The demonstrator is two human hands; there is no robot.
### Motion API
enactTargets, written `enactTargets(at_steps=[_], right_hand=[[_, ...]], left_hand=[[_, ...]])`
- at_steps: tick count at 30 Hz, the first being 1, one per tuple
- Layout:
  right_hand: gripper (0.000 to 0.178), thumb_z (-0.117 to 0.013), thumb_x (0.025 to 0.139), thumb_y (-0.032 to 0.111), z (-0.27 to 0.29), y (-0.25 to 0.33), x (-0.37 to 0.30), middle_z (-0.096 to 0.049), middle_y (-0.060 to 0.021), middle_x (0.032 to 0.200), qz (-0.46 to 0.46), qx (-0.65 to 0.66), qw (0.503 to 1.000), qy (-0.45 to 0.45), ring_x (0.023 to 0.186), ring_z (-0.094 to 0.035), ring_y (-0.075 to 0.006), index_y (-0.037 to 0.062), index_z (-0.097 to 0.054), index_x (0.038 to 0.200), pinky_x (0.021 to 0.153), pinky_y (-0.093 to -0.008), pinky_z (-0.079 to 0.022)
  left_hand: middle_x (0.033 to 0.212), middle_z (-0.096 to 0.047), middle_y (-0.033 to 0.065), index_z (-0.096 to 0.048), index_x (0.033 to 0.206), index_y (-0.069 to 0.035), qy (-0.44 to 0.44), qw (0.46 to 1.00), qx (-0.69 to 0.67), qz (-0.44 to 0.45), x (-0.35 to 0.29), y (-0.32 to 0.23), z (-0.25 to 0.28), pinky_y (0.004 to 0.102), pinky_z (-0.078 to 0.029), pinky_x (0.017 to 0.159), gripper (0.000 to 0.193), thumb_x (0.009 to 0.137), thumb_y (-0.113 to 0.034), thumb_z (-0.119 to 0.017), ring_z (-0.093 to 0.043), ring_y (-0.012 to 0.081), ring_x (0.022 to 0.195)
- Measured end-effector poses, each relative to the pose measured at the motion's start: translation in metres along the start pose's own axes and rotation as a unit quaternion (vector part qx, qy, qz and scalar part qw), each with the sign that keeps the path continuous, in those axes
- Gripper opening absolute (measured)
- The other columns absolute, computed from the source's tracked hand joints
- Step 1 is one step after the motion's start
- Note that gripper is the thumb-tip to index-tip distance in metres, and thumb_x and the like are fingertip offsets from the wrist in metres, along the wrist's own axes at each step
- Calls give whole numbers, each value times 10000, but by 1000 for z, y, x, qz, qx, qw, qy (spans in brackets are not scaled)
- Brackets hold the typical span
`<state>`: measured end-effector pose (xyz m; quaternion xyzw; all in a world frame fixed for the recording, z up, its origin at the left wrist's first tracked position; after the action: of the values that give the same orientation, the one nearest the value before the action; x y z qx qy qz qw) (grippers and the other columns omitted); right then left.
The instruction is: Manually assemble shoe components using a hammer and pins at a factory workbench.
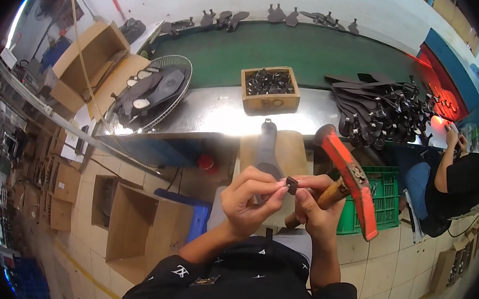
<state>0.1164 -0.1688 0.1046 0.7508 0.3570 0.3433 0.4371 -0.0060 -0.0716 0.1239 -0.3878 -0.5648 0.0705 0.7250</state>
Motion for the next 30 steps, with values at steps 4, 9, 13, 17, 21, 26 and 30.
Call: enactTargets(at_steps=[4, 9, 13, 17, 21, 26, 30], right_hand=[[187, -700, 887, 27, -1, -5, 2, -686, -138, 1086, 21, 6, 1000, 0, 653, -578, -41, 14, -634, 1061, 505, -178, -444], [181, -691, 883, 31, 29, -12, 17, -688, -103, 1023, 18, -195, 974, -114, 534, -499, -29, -19, -641, 1050, 469, -172, -380], [190, -677, 895, 57, 51, -44, 52, -710, -33, 979, 73, -242, 963, -89, 747, -576, -40, -16, -686, 1070, 679, -214, -463], [202, -697, 885, 76, 38, -48, 72, -715, -44, 958, 44, -257, 964, -51, 857, -623, -80, -28, -686, 1057, 786, -253, -498], [214, -714, 860, 100, 45, -76, 91, -701, -103, 846, 52, -325, 944, -16, 760, -622, -103, -28, -683, 1029, 705, -278, -494], [189, -702, 827, 66, 46, -94, 111, -667, -181, 804, 61, -362, 930, 22, 699, -638, -244, -38, -661, 980, 685, -352, -495], [170, -698, 812, 56, 34, -83, 112, -676, -185, 873, 64, -422, 902, 68, 757, -646, -325, -20, -663, 961, 701, -369, -499]], left_hand=[[836, -636, 103, -681, 911, -1, 18, 999, 40, -23, -9, 9, 1, 244, -414, 565, 177, 769, 38, -780, -548, 144, 671], [960, -682, 137, -682, 1001, 0, 102, 978, 173, 57, 9, 81, 1, 403, -511, 816, 292, 836, -228, -758, -644, 321, 910], [991, -702, 140, -672, 1102, -13, 44, 950, 308, 36, 18, 195, 10, 362, -502, 872, 399, 823, -279, -775, -663, 316, 908], [1071, -687, 150, -685, 1091, -42, 175, 961, 116, 182, 21, 220, 5, 359, -514, 870, 361, 822, -265, -775, -661, 282, 946], [978, -710, 137, -696, 1071, -27, 161, 959, 89, 216, -3, 183, 1, 358, -537, 836, 320, 812, -201, -769, -670, 246, 911], [999, -708, 144, -701, 1080, -17, 182, 962, 77, 186, -5, 164, 0, 351, -544, 792, 322, 817, -193, -759, -676, 238, 899], [980, -704, 149, -707, 1075, -21, 179, 963, 62, 192, -10, 170, 3, 356, -539, 783, 318, 789, -152, -759, -675, 257, 880]])
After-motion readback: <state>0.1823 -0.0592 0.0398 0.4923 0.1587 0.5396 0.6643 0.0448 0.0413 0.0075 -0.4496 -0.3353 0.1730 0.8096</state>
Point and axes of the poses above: each hand's wrist, its own x-axis towards the middle knuckle, its own z-axis out of the back of the hand, y = z × x, the point moved 4 cm from there along x, towards the middle knuckle
